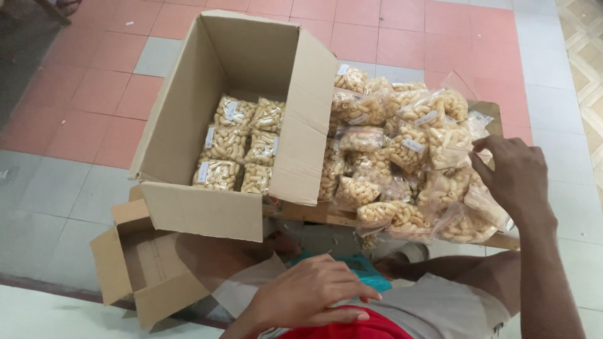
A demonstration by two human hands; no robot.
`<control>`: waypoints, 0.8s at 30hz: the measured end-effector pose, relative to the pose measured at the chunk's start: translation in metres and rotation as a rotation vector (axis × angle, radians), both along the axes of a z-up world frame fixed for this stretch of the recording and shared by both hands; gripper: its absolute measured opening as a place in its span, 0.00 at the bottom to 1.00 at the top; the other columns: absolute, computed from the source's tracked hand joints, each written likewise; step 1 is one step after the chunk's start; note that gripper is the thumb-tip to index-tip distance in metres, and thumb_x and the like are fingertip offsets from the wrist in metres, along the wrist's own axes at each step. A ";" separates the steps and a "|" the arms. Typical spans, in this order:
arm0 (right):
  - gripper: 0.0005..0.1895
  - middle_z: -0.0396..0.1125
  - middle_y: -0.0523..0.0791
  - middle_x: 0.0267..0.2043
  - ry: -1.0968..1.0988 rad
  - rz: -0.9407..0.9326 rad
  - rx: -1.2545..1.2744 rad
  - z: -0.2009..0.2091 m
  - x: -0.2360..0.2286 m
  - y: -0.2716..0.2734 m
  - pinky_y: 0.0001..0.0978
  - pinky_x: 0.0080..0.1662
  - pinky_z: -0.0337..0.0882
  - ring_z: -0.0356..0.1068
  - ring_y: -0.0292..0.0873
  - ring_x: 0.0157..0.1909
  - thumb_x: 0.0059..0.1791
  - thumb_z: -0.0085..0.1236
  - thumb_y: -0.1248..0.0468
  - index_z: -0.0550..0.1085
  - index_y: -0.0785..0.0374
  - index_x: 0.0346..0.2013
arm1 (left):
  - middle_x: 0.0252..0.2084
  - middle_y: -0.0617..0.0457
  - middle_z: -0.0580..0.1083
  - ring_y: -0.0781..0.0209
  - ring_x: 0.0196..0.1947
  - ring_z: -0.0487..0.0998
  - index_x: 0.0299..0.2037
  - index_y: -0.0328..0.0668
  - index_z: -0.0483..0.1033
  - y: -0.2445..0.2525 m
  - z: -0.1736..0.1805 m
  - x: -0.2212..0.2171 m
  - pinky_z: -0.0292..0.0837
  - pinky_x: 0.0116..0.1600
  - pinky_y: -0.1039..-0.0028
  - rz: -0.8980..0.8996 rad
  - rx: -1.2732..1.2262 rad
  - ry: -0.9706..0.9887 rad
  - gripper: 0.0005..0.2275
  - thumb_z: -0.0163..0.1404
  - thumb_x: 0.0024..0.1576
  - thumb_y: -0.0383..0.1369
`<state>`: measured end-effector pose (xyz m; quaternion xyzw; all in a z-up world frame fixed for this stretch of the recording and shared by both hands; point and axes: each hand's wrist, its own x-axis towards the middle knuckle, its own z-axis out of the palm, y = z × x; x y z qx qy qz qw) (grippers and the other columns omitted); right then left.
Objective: The person sits on the floor and packs small plastic bags of snacks into a cardboard box. They pick up each bag, seal it, and place it into the box, repeating the process for multiple bags.
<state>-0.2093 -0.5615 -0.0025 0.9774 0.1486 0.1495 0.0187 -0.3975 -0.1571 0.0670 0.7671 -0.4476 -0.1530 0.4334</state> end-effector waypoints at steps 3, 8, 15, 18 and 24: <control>0.07 0.76 0.39 0.38 -0.072 -0.006 0.026 0.020 -0.011 -0.001 0.45 0.58 0.66 0.76 0.44 0.42 0.62 0.62 0.55 0.78 0.53 0.49 | 0.51 0.49 0.81 0.52 0.50 0.81 0.60 0.43 0.76 -0.006 0.007 0.002 0.67 0.46 0.64 0.085 -0.074 -0.069 0.14 0.44 0.71 0.40; 0.03 0.82 0.36 0.50 -0.447 0.074 0.045 0.045 -0.014 -0.008 0.42 0.63 0.63 0.79 0.40 0.50 0.70 0.76 0.62 0.87 0.56 0.57 | 0.41 0.56 0.82 0.57 0.40 0.81 0.47 0.45 0.81 -0.036 0.034 -0.007 0.66 0.45 0.68 0.420 -0.328 -0.080 0.08 0.49 0.70 0.35; 0.06 0.77 0.55 0.47 -0.246 0.212 0.585 0.101 -0.083 0.041 0.43 0.54 0.71 0.74 0.49 0.47 0.64 0.73 0.78 0.82 0.78 0.54 | 0.60 0.52 0.73 0.56 0.58 0.76 0.62 0.51 0.70 -0.070 0.032 0.027 0.73 0.57 0.66 0.728 -0.543 -0.014 0.15 0.45 0.69 0.44; 0.05 0.77 0.50 0.42 -0.167 0.211 0.744 0.099 -0.104 0.071 0.32 0.45 0.72 0.74 0.41 0.41 0.58 0.72 0.74 0.81 0.72 0.46 | 0.70 0.48 0.69 0.52 0.67 0.72 0.70 0.50 0.63 -0.079 0.027 0.052 0.71 0.66 0.59 0.706 -0.499 0.019 0.24 0.45 0.67 0.49; 0.09 0.76 0.51 0.38 0.049 0.156 0.983 0.060 -0.141 0.110 0.27 0.41 0.76 0.75 0.40 0.38 0.49 0.70 0.71 0.78 0.73 0.40 | 0.47 0.52 0.78 0.55 0.48 0.81 0.51 0.42 0.75 -0.073 0.009 0.058 0.74 0.52 0.66 0.627 -0.491 -0.071 0.11 0.48 0.68 0.40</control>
